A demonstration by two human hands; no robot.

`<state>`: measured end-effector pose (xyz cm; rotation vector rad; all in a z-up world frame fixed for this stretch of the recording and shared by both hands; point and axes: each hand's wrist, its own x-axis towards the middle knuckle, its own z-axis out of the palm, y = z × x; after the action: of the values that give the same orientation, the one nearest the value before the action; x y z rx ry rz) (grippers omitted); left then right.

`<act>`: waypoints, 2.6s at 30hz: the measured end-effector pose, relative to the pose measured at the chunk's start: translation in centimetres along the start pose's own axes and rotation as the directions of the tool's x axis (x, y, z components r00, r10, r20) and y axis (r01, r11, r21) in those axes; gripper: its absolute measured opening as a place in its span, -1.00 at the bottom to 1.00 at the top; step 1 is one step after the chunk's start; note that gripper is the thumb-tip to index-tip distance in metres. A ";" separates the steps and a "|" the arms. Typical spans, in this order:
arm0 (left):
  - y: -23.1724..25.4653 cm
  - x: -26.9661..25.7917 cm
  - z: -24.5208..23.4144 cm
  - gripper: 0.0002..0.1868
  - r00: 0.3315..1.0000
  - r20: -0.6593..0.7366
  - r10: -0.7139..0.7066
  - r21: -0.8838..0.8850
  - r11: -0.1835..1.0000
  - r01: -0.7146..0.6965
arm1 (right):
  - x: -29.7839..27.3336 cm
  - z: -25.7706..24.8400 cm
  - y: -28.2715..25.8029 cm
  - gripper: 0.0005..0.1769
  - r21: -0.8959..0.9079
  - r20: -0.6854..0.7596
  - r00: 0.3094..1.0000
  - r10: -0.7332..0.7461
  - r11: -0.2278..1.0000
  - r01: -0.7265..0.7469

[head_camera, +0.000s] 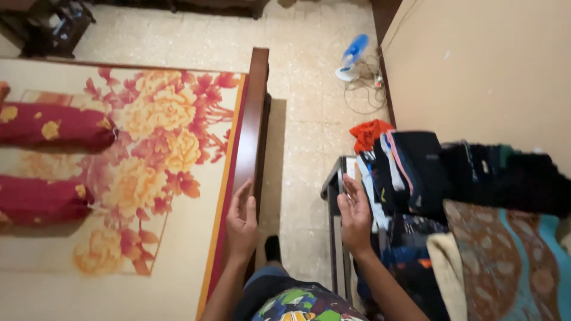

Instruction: The person is making the bed by placing pillows and bolsters in their correct positions.

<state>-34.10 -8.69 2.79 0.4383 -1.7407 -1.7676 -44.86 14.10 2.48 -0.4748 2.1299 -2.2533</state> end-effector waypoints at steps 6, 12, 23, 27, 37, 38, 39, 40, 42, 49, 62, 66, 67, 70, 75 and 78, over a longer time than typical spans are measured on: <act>-1.2 10.6 2.1 -0.56 0.998 0.038 -0.057 0.036 0.998 0.055 | 9.2 2.9 1.5 -0.44 0.042 -0.054 0.997 0.056 0.998 -0.054; -2.9 20.1 5.0 -0.56 0.991 0.118 -0.069 0.005 0.998 0.069 | 17.4 5.1 2.7 -0.47 -0.017 -0.073 0.996 0.057 0.998 -0.058; -9.6 37.6 14.3 -0.56 0.993 0.093 -0.067 -0.122 0.990 0.078 | 36.9 3.9 10.3 -0.48 -0.048 -0.051 0.996 0.068 0.996 -0.071; -11.9 43.8 18.0 -0.56 0.999 0.038 -0.026 -0.106 0.994 0.030 | 44.1 3.0 12.6 -0.46 -0.062 -0.011 0.996 0.084 0.994 -0.085; -15.4 58.7 24.1 -0.57 0.995 0.069 -0.073 -0.014 0.997 0.074 | 62.1 4.3 17.1 -0.47 -0.068 0.018 0.996 0.091 0.994 -0.090; -15.9 60.9 24.6 -0.57 0.994 0.102 -0.027 0.009 1.000 0.026 | 64.1 4.8 17.4 -0.46 -0.054 0.017 0.996 0.088 0.995 -0.087; -16.4 63.2 25.1 -0.57 0.990 0.136 0.018 0.031 0.999 -0.022 | 66.2 5.3 17.6 -0.46 -0.040 0.016 0.996 0.084 0.996 -0.083; -16.1 65.0 25.4 -0.57 0.991 0.135 0.015 0.037 0.999 -0.020 | 67.8 5.5 18.1 -0.46 -0.036 0.017 0.996 0.089 0.995 -0.088; -15.3 69.1 26.1 -0.58 0.978 0.204 0.030 0.123 0.991 -0.056 | 71.7 6.3 18.8 -0.47 -0.066 0.008 0.996 0.085 0.994 -0.085; -19.0 81.1 29.5 -0.58 0.978 0.208 -0.010 0.068 0.998 -0.004 | 83.2 8.9 21.6 -0.46 -0.053 -0.029 0.996 0.080 0.995 -0.081; -25.0 98.3 41.7 -0.57 0.995 0.070 -0.072 0.105 0.992 0.064 | 105.8 10.6 27.3 -0.46 -0.003 0.098 0.991 0.097 0.995 -0.097; -24.9 103.1 45.3 -0.57 0.996 -0.001 -0.092 0.117 0.989 0.092 | 112.4 10.3 28.3 -0.46 -0.008 0.166 0.980 0.112 0.994 -0.112; -25.4 104.3 46.1 -0.57 0.995 -0.018 -0.093 0.117 0.989 0.095 | 114.2 10.2 28.3 -0.46 -0.008 0.182 0.977 0.113 0.993 -0.114; -26.6 107.6 47.9 -0.57 0.997 -0.035 -0.071 0.128 0.989 0.075 | 118.7 10.5 28.8 -0.46 -0.054 0.215 0.970 0.118 0.993 -0.109; -29.1 113.9 49.8 -0.56 0.994 -0.085 -0.066 0.123 0.989 0.076 | 126.2 11.7 32.0 -0.47 -0.021 0.234 0.964 0.125 0.992 -0.123; -30.8 118.1 50.1 -0.57 0.992 -0.120 -0.042 0.106 0.993 0.055 | 130.6 13.4 33.1 -0.47 -0.016 0.270 0.958 0.100 0.995 -0.100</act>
<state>-160.76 -45.40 -1.96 0.6237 -1.7615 -1.6502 -173.21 -28.84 -1.41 -0.6199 1.9736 -2.0012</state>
